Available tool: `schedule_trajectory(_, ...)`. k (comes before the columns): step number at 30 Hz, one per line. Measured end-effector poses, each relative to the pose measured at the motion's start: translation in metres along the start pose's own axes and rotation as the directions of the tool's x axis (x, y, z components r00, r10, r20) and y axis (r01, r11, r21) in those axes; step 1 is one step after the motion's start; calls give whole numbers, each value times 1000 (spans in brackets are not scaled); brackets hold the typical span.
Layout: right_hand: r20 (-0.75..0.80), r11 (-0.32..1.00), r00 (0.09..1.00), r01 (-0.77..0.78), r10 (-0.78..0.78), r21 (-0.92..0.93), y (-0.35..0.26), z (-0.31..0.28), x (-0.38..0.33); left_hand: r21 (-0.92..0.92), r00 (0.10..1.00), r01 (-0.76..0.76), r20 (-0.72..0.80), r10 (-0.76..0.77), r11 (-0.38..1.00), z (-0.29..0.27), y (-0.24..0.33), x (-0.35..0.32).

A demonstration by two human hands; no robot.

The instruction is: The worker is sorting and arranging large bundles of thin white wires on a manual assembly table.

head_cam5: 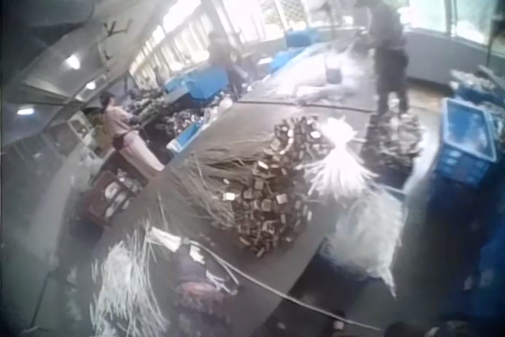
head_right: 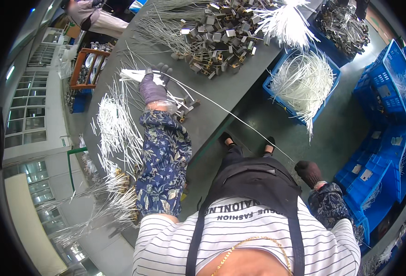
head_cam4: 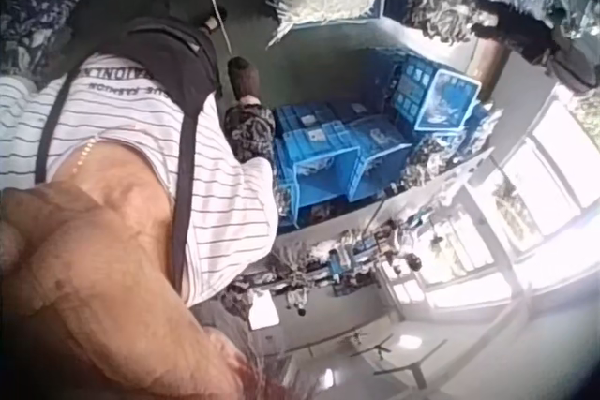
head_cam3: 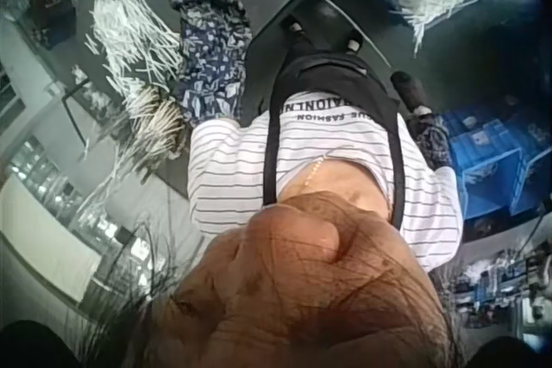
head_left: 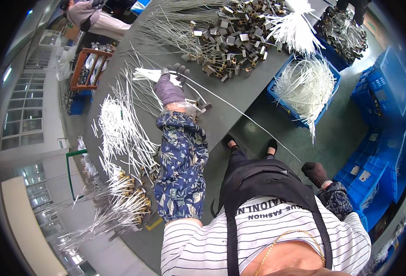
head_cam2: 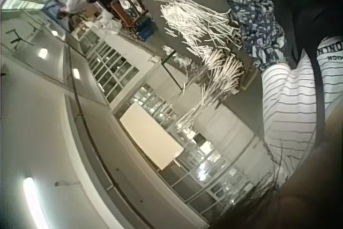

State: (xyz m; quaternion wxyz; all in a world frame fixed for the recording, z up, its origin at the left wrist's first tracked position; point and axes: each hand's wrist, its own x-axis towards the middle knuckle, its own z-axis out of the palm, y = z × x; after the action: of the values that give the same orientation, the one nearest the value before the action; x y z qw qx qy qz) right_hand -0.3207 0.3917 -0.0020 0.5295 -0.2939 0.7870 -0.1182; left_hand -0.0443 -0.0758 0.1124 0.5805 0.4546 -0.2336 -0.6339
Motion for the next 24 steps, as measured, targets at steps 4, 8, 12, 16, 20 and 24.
schedule_trajectory(4, -22, 1000, 1000, -18, 17, -15, -10, 0, 2, 122, 991, 18, 129, -34, 992, -18, -12, 12)
schedule_trajectory(8, -93, 994, 991, 92, -97, -50, -41, 0, 16, -8, 844, 204, 508, -172, 979, -1, -85, -52)
schedule_trajectory(12, -43, 978, 978, 206, -204, 32, -62, -1, 35, 462, 836, 148, 413, -360, 874, -53, -102, -76)
schedule_trajectory(16, -1, 961, 979, 199, -203, 194, -137, -3, 40, 217, 969, 238, 9, -246, 947, -39, -26, -53)
schedule_trajectory(20, -25, 784, 839, 519, -544, 342, -269, 32, 67, 714, 994, 34, 49, -97, 700, -81, -65, -44)
schedule_trajectory(24, -25, 725, 726, 688, -687, 37, -347, 32, 89, 768, 972, 177, -39, -232, 616, -74, -36, -40)
